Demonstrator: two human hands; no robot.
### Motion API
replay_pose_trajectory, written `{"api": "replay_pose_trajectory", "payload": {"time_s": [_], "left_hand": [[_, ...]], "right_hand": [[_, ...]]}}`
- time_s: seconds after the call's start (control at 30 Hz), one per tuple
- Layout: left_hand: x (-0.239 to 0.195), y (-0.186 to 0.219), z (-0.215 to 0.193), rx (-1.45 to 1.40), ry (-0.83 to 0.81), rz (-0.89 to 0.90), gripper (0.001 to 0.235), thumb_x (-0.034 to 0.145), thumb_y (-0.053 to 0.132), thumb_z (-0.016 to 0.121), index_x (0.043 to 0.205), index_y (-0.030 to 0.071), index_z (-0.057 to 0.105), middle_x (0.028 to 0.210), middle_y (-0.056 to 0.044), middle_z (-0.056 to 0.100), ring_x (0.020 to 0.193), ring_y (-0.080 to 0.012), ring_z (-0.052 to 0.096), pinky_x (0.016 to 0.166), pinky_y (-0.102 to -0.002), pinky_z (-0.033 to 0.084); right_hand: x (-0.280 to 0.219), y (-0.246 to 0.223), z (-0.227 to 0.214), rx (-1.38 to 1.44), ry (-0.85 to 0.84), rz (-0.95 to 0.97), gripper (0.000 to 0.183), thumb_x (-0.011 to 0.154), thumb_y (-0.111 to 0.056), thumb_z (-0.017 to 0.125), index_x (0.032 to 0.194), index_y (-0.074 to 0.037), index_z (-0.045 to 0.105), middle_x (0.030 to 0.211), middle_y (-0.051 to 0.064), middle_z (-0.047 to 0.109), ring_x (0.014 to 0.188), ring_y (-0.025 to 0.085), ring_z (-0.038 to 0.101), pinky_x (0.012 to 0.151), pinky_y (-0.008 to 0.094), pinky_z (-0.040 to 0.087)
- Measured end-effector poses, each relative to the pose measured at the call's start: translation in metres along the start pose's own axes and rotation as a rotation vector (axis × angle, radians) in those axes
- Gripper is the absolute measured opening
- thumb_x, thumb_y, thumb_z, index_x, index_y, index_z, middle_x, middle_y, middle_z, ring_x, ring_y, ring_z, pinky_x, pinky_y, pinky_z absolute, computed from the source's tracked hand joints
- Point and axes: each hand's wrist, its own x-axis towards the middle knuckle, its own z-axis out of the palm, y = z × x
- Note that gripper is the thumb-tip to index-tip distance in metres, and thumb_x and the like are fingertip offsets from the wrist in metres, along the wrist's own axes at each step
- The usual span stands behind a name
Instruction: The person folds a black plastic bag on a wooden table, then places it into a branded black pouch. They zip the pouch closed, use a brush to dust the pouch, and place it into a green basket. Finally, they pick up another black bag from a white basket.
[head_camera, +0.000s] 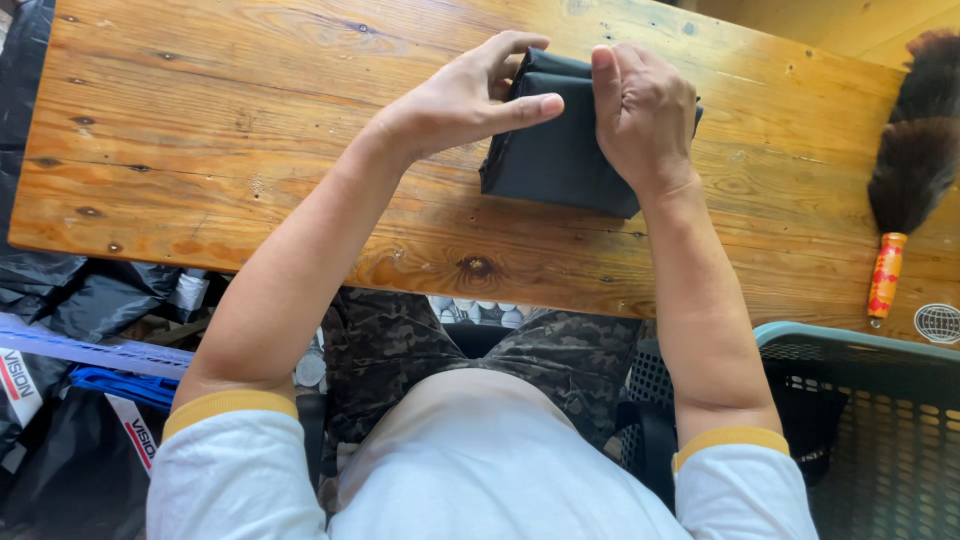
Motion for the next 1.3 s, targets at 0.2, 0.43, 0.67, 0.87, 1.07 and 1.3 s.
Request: {"api": "replay_pose_trajectory", "payload": {"time_s": [0.2, 0.43, 0.67, 0.87, 1.07, 1.3], "left_hand": [[-0.008, -0.006, 0.031, -0.253, 0.253, 0.046, 0.041, 0.094, 0.045, 0.069, 0.121, 0.015, 0.061, 0.100, 0.002, 0.065, 0.093, -0.0081, 0.060, 0.077, -0.022, 0.055], [-0.005, -0.013, 0.041, -0.235, 0.384, 0.054, 0.035, 0.091, 0.046, 0.072, 0.109, 0.017, 0.064, 0.092, 0.006, 0.062, 0.087, -0.0074, 0.057, 0.075, -0.023, 0.048], [-0.028, 0.017, 0.036, -0.081, 0.278, -0.208, 0.074, 0.078, 0.067, 0.066, 0.131, 0.016, 0.057, 0.115, 0.000, 0.072, 0.110, -0.0146, 0.069, 0.096, -0.031, 0.053], [-0.025, -0.007, 0.051, -0.034, 0.417, -0.199, 0.066, 0.078, 0.061, 0.073, 0.119, 0.010, 0.064, 0.095, -0.002, 0.073, 0.086, -0.0177, 0.073, 0.068, -0.030, 0.061], [-0.027, 0.005, 0.044, 0.092, 0.420, -0.273, 0.062, 0.078, 0.071, 0.062, 0.109, 0.018, 0.068, 0.086, 0.002, 0.076, 0.079, -0.0192, 0.075, 0.068, -0.035, 0.058], [-0.005, -0.008, 0.030, -0.088, 0.476, -0.096, 0.046, 0.091, 0.063, 0.057, 0.104, 0.019, 0.062, 0.086, 0.006, 0.062, 0.079, -0.0086, 0.062, 0.065, -0.025, 0.051]], "right_hand": [[0.007, -0.002, -0.001, -0.012, 0.074, -0.009, 0.054, 0.122, -0.039, 0.033, 0.080, -0.009, 0.049, 0.072, 0.003, 0.050, 0.060, 0.025, 0.048, 0.052, 0.040, 0.034], [0.020, -0.023, -0.006, -0.001, -0.044, -0.060, 0.054, 0.118, -0.048, 0.033, 0.102, -0.009, 0.067, 0.089, 0.008, 0.067, 0.076, 0.031, 0.062, 0.060, 0.044, 0.045], [0.019, -0.013, 0.005, 0.044, 0.032, 0.033, 0.057, 0.120, -0.048, 0.030, 0.084, -0.009, 0.051, 0.074, 0.004, 0.052, 0.063, 0.024, 0.049, 0.056, 0.040, 0.036], [0.023, -0.015, 0.015, 0.061, 0.013, 0.058, 0.057, 0.119, -0.049, 0.030, 0.080, -0.010, 0.046, 0.072, 0.003, 0.049, 0.063, 0.025, 0.048, 0.057, 0.041, 0.037], [0.024, -0.012, 0.026, 0.119, 0.013, 0.061, 0.056, 0.119, -0.045, 0.032, 0.078, -0.010, 0.044, 0.069, 0.002, 0.046, 0.060, 0.022, 0.045, 0.055, 0.040, 0.034], [0.034, -0.026, 0.027, 0.071, 0.022, -0.033, 0.053, 0.118, -0.042, 0.034, 0.081, -0.009, 0.053, 0.071, 0.006, 0.055, 0.060, 0.026, 0.053, 0.051, 0.041, 0.038]]}}
